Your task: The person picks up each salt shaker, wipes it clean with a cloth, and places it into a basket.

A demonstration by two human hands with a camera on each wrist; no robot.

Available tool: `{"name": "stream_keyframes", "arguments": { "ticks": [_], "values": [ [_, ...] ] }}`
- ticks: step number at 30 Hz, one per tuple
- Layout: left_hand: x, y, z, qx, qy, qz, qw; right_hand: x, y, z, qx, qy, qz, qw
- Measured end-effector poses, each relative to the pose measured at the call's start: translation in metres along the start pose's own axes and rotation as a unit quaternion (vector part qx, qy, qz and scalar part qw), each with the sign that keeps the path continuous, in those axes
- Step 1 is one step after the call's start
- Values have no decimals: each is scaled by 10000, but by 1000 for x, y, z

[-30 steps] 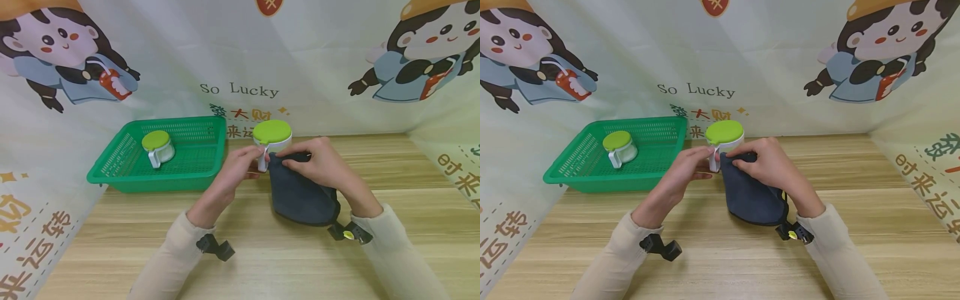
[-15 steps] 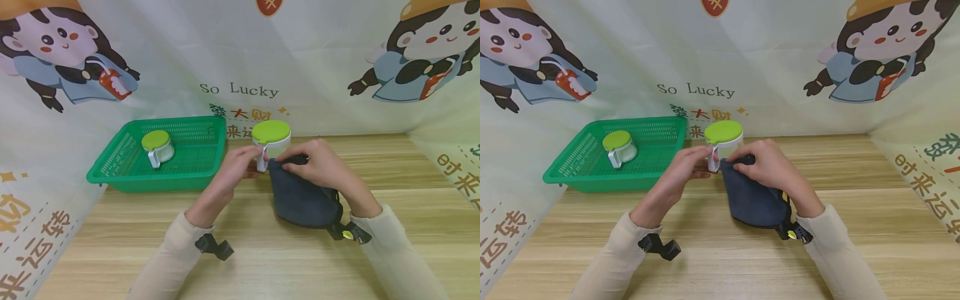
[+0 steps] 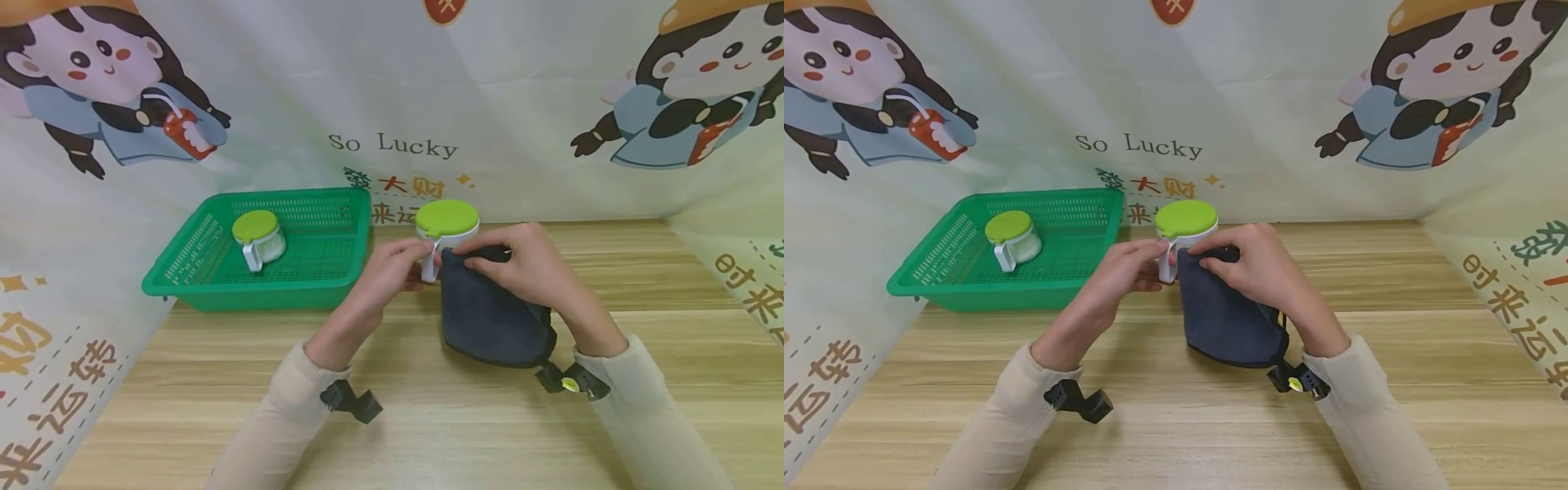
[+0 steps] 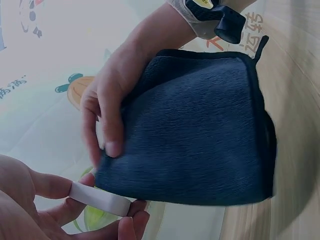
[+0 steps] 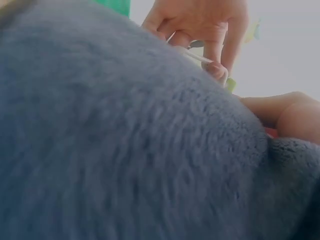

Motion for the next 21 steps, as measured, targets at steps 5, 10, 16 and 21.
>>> {"name": "stream_keyframes", "arguments": {
  "ticks": [5,10,16,21],
  "values": [
    [0,-2,-1,24,-98,-24,9999,-10,2,-2,30,-396,519,9979],
    [0,-2,0,29,-118,-51,9999,-9,2,-2,98,-251,458,9986],
    [-1,-1,1,32,-72,-49,10000,1,1,0,163,216,-166,9995],
    [-2,0,2,35,-74,-50,10000,4,0,1,213,296,-384,9986]
  ]
}}
Point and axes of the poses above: each hand's wrist, its own y-axis towards the middle knuckle, its own x-axis out of the back of the hand, z = x × y, the point moved 6 cm from there along y, towards the middle knuckle, and after that the axes turned 14 degrees about -x, right-handed, at the moved point
